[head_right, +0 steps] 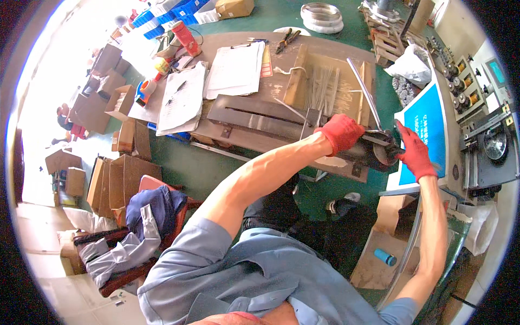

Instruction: The person uses a bench-mounted cutting machine to cut long metal rods into shorter segments. They repeatedly pick up a rod, position it in the machine's guide, and operate the lever to perform the cut. The cut pieces are placed into a cardboard box on the floor.

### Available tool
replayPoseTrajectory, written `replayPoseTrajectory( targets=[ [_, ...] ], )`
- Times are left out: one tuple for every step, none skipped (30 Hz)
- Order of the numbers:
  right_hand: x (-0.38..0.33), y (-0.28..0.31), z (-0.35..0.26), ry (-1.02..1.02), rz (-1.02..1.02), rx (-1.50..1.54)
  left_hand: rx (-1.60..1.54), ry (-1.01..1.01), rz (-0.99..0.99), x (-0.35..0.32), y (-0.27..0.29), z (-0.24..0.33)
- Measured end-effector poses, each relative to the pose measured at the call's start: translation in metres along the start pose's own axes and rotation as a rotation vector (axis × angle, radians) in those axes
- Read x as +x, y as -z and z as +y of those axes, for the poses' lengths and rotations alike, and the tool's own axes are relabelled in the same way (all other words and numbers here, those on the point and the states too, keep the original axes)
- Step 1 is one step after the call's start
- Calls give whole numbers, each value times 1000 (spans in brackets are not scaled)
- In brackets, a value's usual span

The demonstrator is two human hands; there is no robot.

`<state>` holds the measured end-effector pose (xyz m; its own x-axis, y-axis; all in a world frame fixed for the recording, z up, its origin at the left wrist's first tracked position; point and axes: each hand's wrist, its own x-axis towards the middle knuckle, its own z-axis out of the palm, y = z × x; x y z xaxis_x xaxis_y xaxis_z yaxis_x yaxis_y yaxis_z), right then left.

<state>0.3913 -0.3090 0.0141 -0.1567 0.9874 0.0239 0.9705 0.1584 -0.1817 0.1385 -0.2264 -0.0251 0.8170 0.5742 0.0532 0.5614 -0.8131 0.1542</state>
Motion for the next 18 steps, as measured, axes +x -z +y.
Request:
replayPoseTrajectory(
  targets=[
    [12,11,-9,38,-86,-64,-5,1,-4,-1,0,-1],
    [24,16,-15,79,-173,-128,-11,3,-8,-2,-1,-2],
    [34,20,-17,156,-207,-209,-13,9,-1,-2,-1,-1],
    [43,25,-17,231,-239,-291,-15,11,8,1,-2,1],
    [50,29,-18,306,-272,-372,-16,14,16,2,-2,2],
    [56,32,-22,308,-305,-442,-15,7,21,3,-3,2],
    [62,36,-28,310,-338,-512,-14,-1,25,3,-4,1],
    [66,38,-30,309,-371,-582,-13,-11,29,4,-5,1],
    [68,36,-28,371,-334,-606,-17,-9,36,5,-8,-1],
    [70,35,-26,387,-334,-643,-21,-9,43,5,-12,-2],
    [72,35,-26,400,-334,-680,-26,-10,50,6,-15,-3],
    [71,35,-25,410,-335,-715,-27,-9,50,6,-15,-3],
    [70,36,-23,402,-318,-731,-28,-9,50,5,-14,-3],
    [67,38,-17,393,-301,-747,-30,-10,50,5,-14,-3],
    [66,38,-11,389,-282,-760,-32,-5,51,4,-13,-3],
    [63,38,-2,353,-299,-746,-34,-6,52,4,-12,-3],
    [58,37,11,315,-317,-731,-36,-7,54,4,-11,-2],
    [54,35,24,285,-334,-715,-38,-11,50,4,-12,-3]
  ],
)
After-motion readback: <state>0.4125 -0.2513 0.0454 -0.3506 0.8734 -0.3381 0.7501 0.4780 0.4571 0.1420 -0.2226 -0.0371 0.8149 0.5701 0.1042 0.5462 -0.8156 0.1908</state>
